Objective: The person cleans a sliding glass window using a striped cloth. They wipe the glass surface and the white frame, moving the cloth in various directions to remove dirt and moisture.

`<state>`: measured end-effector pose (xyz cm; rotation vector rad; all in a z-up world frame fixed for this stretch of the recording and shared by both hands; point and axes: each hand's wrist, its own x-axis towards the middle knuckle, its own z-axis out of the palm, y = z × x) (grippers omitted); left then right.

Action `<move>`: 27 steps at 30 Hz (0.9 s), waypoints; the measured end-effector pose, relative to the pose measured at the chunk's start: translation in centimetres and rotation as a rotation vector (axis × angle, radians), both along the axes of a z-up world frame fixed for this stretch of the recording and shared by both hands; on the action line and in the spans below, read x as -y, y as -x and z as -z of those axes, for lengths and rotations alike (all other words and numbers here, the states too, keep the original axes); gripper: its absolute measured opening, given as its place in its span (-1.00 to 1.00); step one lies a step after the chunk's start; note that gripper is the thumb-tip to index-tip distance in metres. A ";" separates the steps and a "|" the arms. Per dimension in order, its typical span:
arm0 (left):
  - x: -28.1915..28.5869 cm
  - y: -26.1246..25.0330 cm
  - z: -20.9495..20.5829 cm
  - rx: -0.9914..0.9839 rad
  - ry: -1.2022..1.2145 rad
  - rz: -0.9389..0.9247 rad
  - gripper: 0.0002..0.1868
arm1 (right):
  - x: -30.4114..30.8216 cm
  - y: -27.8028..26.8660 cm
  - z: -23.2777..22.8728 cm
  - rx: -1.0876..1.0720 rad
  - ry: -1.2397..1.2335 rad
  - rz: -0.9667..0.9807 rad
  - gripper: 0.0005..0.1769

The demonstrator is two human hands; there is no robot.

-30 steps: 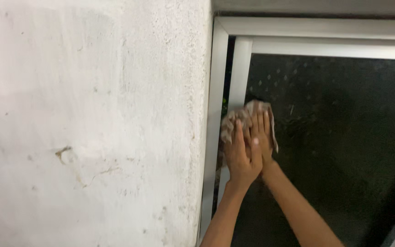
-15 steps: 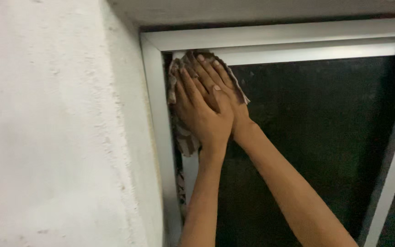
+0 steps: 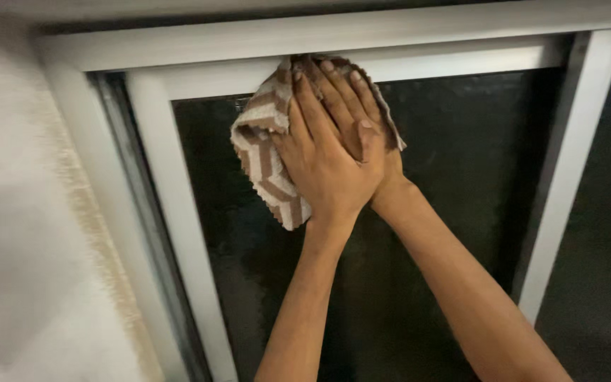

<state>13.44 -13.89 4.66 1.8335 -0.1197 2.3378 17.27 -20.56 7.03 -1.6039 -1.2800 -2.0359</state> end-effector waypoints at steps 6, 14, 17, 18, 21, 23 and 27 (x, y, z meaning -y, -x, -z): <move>4.8 -3.7 0.0 -0.001 -0.081 -0.008 -0.12 | 5.3 -5.4 0.3 -0.097 -0.046 -0.006 -0.45; 8.4 -7.3 -0.8 -0.089 -0.277 -0.013 -0.27 | 12.7 -9.0 2.3 -0.056 -0.105 -0.136 -0.41; 9.9 -8.1 -1.0 -0.149 -0.277 -0.013 -0.32 | 13.8 -10.1 2.5 -0.078 -0.151 -0.131 -0.39; 10.3 -8.4 -1.1 -0.146 -0.320 -0.026 -0.33 | 13.9 -10.6 2.7 -0.083 -0.178 -0.125 -0.37; 10.9 -9.2 -1.7 -0.182 -0.433 -0.070 -0.33 | 14.6 -12.2 3.3 -0.127 -0.260 -0.063 -0.29; 11.7 -9.9 -2.0 -0.263 -0.489 -0.094 -0.32 | 15.0 -13.3 3.8 -0.203 -0.314 -0.033 -0.23; 13.0 -10.6 -2.7 -0.350 -0.542 -0.154 -0.37 | 14.8 -14.9 4.5 -0.289 -0.364 -0.090 -0.11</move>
